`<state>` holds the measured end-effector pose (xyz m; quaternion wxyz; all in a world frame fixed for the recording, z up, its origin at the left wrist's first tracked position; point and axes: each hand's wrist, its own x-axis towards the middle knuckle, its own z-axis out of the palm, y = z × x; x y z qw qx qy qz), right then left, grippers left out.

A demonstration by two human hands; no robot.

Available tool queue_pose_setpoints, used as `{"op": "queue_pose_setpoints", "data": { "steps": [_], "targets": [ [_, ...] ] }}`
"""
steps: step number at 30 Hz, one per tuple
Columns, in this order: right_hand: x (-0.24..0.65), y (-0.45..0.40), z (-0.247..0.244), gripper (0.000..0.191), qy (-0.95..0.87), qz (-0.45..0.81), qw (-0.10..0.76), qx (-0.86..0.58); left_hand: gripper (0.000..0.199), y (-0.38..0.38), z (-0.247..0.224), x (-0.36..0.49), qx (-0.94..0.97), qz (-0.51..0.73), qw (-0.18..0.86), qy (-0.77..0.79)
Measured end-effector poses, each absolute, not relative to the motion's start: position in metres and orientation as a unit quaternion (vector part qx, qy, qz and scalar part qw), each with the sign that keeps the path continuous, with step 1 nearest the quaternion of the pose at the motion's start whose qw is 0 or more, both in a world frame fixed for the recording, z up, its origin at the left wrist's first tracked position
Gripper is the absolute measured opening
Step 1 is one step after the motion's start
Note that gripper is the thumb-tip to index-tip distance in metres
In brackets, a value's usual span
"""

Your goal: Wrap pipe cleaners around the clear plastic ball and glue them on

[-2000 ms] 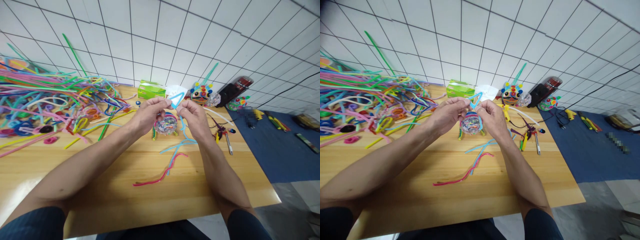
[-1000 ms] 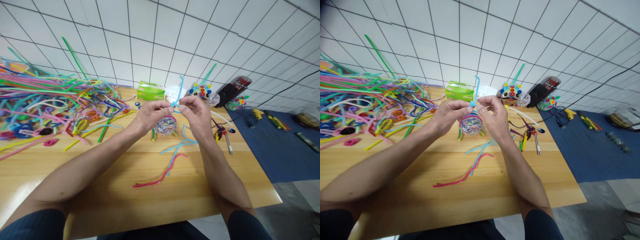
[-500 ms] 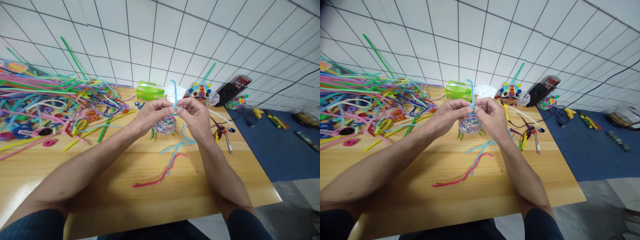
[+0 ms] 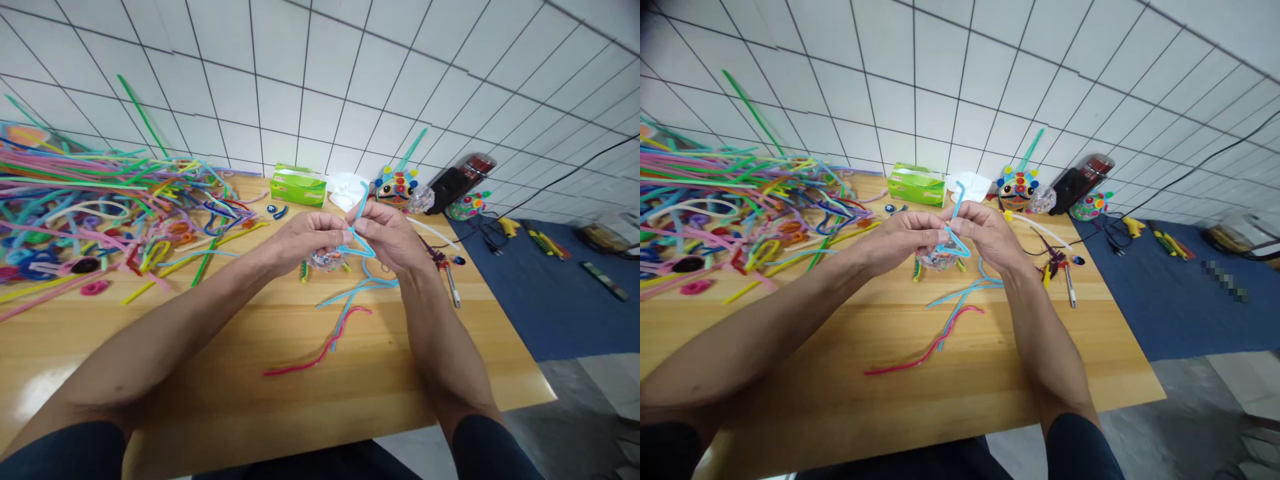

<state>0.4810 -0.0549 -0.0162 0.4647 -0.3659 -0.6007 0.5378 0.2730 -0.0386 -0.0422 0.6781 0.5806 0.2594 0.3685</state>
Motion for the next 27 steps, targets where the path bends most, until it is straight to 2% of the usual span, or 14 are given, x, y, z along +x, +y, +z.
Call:
{"op": "queue_pose_setpoints", "data": {
  "steps": [5, 14, 18, 22, 27],
  "targets": [
    [0.485, -0.049, -0.026, 0.040, -0.631, 0.499, 0.485, -0.344, 0.038, -0.038, -0.041, 0.274, 0.586, 0.371, 0.671, 0.263],
    [0.484, -0.047, -0.030, 0.042, -0.700, 0.354, 0.501, -0.365, 0.030, -0.036, -0.043, 0.275, 0.564, 0.391, 0.670, 0.282],
    [0.485, -0.048, -0.030, 0.035, -0.720, 0.323, 0.498, -0.361, 0.033, -0.037, -0.042, 0.275, 0.526, 0.385, 0.703, 0.284],
    [0.484, -0.048, -0.031, 0.039, -0.734, 0.265, 0.501, -0.374, 0.040, -0.040, -0.039, 0.277, 0.490, 0.378, 0.731, 0.286],
    [0.484, -0.047, -0.030, 0.041, -0.705, 0.318, 0.508, -0.380, 0.037, -0.043, -0.039, 0.279, 0.480, 0.424, 0.705, 0.305]
  ]
}}
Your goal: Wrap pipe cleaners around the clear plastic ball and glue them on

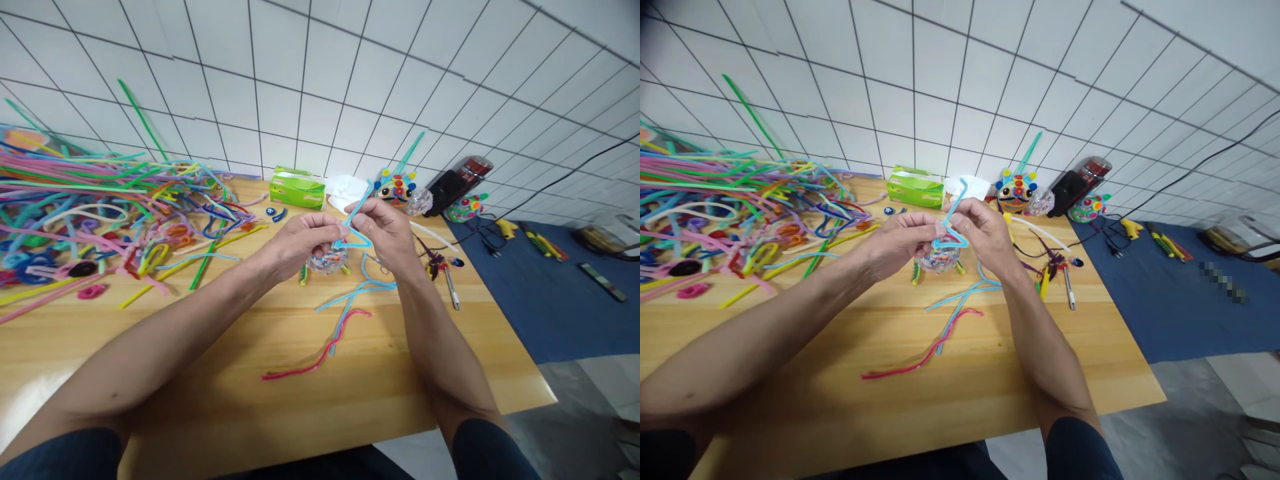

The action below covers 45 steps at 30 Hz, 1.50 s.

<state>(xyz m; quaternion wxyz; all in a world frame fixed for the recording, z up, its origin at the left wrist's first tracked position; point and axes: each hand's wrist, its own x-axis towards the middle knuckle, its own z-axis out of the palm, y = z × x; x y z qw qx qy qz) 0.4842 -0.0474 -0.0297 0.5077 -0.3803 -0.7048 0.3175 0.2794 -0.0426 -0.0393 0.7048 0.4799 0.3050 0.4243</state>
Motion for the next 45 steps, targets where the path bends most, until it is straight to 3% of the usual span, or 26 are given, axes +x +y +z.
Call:
{"op": "queue_pose_setpoints", "data": {
  "steps": [7, 23, 31, 36, 45],
  "targets": [
    [0.484, -0.045, -0.028, 0.050, -0.651, 0.394, 0.523, -0.384, 0.029, -0.046, -0.036, 0.278, 0.527, 0.442, 0.643, 0.336],
    [0.477, -0.055, -0.031, 0.033, -0.687, 0.256, 0.540, -0.413, 0.041, -0.045, -0.043, 0.278, 0.589, 0.443, 0.586, 0.337],
    [0.476, -0.055, -0.030, 0.035, -0.703, 0.234, 0.530, -0.412, 0.023, -0.046, -0.039, 0.277, 0.599, 0.446, 0.578, 0.329],
    [0.474, -0.057, -0.030, 0.027, -0.700, 0.247, 0.540, -0.397, 0.032, -0.043, -0.043, 0.277, 0.602, 0.454, 0.573, 0.321],
    [0.474, -0.054, -0.030, 0.032, -0.689, 0.302, 0.514, -0.412, 0.043, -0.040, -0.040, 0.273, 0.585, 0.443, 0.599, 0.321]
  ]
}}
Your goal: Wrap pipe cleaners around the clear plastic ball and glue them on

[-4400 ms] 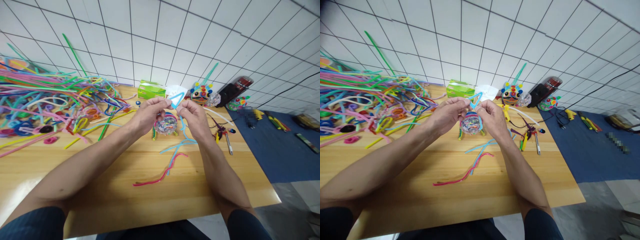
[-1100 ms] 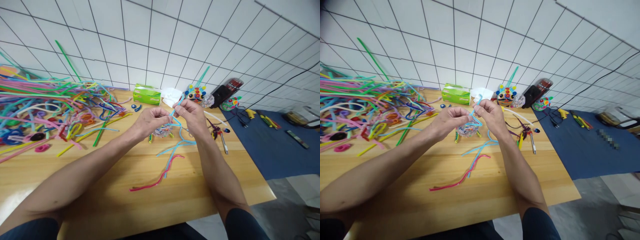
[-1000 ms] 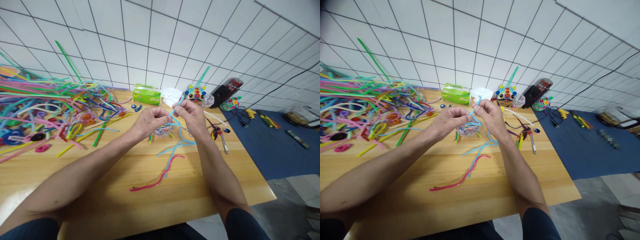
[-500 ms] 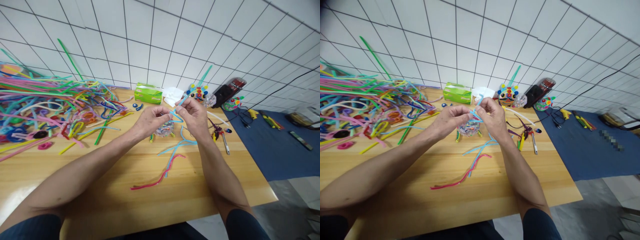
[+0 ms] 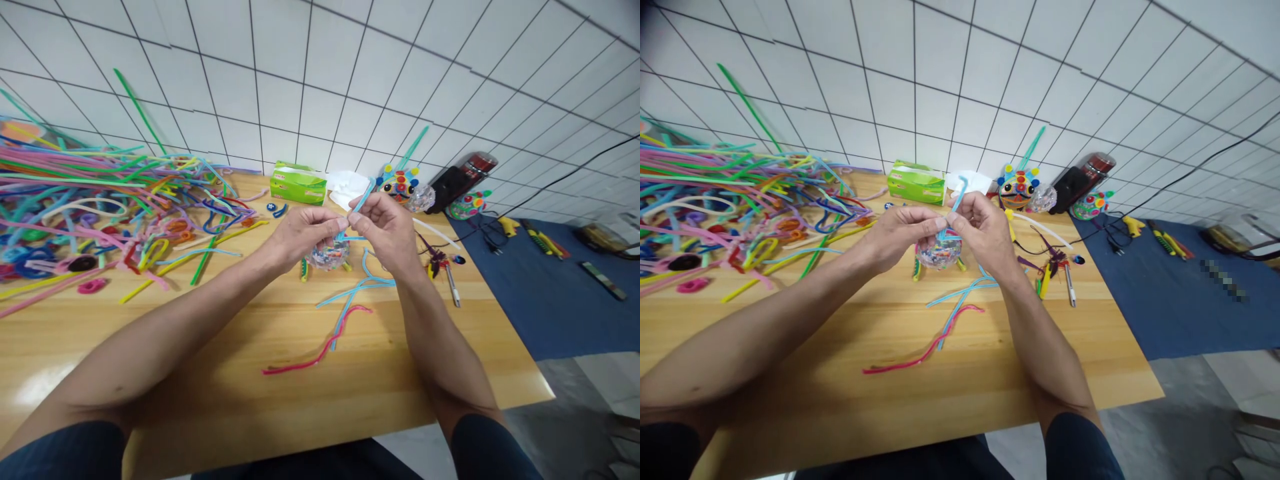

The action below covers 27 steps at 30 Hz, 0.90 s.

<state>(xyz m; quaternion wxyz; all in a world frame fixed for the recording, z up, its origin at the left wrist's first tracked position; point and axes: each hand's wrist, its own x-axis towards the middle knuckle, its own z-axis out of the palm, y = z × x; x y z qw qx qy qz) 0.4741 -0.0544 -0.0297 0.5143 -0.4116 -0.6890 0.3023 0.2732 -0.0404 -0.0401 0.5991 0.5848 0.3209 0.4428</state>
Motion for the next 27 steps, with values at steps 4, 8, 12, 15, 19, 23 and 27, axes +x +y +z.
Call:
{"op": "queue_pose_setpoints", "data": {
  "steps": [4, 8, 12, 15, 19, 23, 27],
  "targets": [
    [0.476, -0.053, -0.030, 0.037, -0.670, 0.372, 0.486, -0.421, 0.044, -0.038, -0.040, 0.274, 0.527, 0.485, 0.625, 0.311],
    [0.469, -0.053, -0.035, 0.041, -0.645, 0.415, 0.467, -0.440, 0.040, -0.038, -0.042, 0.275, 0.491, 0.515, 0.624, 0.322],
    [0.458, -0.053, -0.040, 0.039, -0.626, 0.410, 0.504, -0.430, 0.036, -0.039, -0.043, 0.276, 0.492, 0.530, 0.609, 0.326],
    [0.455, -0.054, -0.040, 0.043, -0.619, 0.407, 0.520, -0.426, 0.035, -0.039, -0.043, 0.277, 0.492, 0.529, 0.619, 0.310],
    [0.457, -0.055, -0.038, 0.047, -0.615, 0.417, 0.519, -0.422, 0.035, -0.038, -0.038, 0.276, 0.481, 0.494, 0.673, 0.268],
    [0.462, -0.054, -0.036, 0.053, -0.612, 0.439, 0.515, -0.410, 0.034, -0.036, -0.034, 0.275, 0.464, 0.461, 0.720, 0.231],
    [0.464, -0.054, -0.035, 0.055, -0.615, 0.467, 0.504, -0.387, 0.035, -0.035, -0.033, 0.274, 0.466, 0.446, 0.730, 0.225]
  ]
}}
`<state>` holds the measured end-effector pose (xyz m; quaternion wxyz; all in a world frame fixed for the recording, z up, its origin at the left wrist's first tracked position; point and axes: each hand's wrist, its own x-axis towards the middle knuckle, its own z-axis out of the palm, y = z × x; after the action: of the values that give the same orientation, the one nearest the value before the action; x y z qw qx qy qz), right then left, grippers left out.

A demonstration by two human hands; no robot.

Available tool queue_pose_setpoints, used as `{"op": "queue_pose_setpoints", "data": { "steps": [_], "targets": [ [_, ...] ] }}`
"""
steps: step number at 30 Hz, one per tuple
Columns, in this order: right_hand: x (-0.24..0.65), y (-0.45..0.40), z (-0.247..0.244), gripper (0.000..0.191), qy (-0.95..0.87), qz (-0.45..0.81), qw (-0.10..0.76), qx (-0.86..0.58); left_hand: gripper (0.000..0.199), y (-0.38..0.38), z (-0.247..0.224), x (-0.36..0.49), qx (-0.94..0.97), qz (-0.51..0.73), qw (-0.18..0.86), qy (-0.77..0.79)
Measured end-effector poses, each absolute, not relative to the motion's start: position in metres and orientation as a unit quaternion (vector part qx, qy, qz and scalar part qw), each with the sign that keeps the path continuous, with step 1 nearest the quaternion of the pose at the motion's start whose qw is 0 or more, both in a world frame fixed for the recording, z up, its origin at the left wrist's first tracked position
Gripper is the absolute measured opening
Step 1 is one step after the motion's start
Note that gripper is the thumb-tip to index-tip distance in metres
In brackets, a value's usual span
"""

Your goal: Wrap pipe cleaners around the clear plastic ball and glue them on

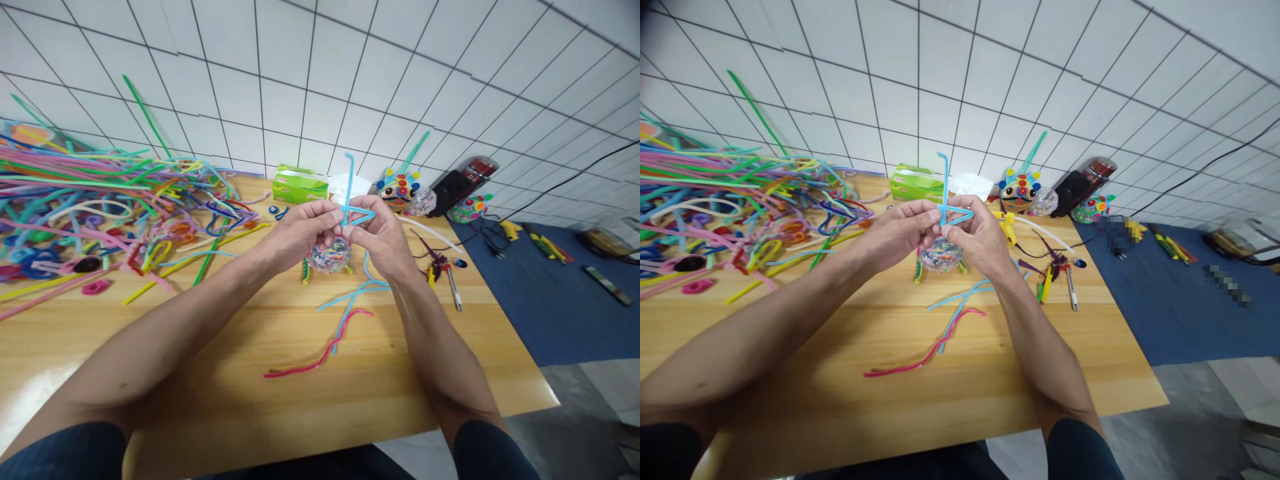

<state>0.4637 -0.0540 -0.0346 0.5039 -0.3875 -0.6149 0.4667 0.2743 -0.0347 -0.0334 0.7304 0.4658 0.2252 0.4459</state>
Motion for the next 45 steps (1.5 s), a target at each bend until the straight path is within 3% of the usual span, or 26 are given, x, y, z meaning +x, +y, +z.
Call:
{"op": "queue_pose_setpoints", "data": {
  "steps": [18, 24, 30, 38, 45],
  "targets": [
    [0.470, -0.057, -0.030, 0.052, -0.638, 0.471, 0.469, -0.389, 0.048, -0.032, -0.040, 0.274, 0.472, 0.464, 0.725, 0.189],
    [0.480, -0.052, -0.026, 0.048, -0.659, 0.363, 0.533, -0.387, 0.031, -0.035, -0.042, 0.275, 0.562, 0.462, 0.641, 0.245],
    [0.478, -0.054, -0.030, 0.036, -0.681, 0.282, 0.541, -0.405, 0.017, -0.041, -0.045, 0.279, 0.617, 0.450, 0.569, 0.305],
    [0.472, -0.063, -0.028, 0.011, -0.737, 0.110, 0.529, -0.407, 0.013, -0.044, -0.051, 0.281, 0.657, 0.521, 0.453, 0.305],
    [0.467, -0.067, -0.029, 0.005, -0.771, -0.021, 0.513, -0.376, 0.016, -0.045, -0.049, 0.281, 0.629, 0.571, 0.431, 0.305]
  ]
}}
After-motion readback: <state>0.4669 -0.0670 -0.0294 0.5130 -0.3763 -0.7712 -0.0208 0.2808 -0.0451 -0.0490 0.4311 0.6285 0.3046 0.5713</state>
